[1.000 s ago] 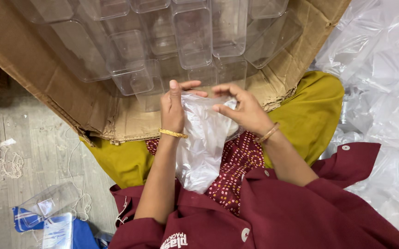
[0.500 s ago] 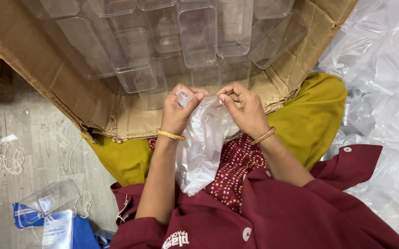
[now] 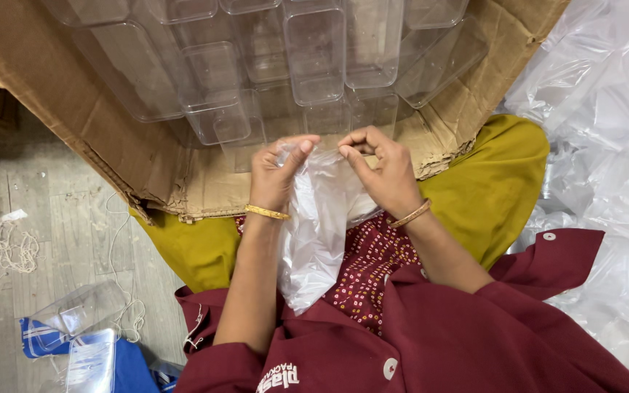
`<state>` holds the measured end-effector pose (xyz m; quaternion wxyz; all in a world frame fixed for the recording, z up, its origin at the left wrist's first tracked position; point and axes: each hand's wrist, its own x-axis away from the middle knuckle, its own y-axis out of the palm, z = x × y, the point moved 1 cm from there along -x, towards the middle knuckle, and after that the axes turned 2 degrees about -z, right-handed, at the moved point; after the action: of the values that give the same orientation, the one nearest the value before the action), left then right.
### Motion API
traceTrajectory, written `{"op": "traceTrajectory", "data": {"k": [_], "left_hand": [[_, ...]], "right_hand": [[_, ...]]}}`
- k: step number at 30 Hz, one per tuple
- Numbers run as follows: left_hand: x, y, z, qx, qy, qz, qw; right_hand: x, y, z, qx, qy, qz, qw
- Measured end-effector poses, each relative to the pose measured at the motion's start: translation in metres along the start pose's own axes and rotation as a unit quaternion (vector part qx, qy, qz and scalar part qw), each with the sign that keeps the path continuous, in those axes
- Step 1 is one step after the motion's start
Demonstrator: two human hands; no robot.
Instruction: The person sits on the floor and packs clear plastic containers into white plastic bags, one container at a time, then places the filled bags into a large cardboard box. They open each bag, insert a container, and set the bagged containers into the box.
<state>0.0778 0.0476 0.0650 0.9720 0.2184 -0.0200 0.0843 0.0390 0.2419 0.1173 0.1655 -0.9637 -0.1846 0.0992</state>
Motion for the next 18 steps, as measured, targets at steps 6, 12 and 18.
{"op": "traceTrajectory", "data": {"k": [6, 12, 18], "left_hand": [[0.001, -0.004, -0.005, 0.057, -0.023, -0.064, 0.996], [0.011, -0.036, 0.014, 0.092, -0.084, -0.019, 0.992], [0.031, -0.078, 0.057, -0.218, 0.01, -0.037, 0.975]], "right_hand": [[-0.009, 0.005, 0.015, -0.305, 0.055, -0.03, 0.95], [-0.012, 0.004, 0.043, -0.4, 0.191, -0.186, 0.877], [-0.031, 0.015, 0.023, -0.565, 0.052, -0.224, 0.792]]}}
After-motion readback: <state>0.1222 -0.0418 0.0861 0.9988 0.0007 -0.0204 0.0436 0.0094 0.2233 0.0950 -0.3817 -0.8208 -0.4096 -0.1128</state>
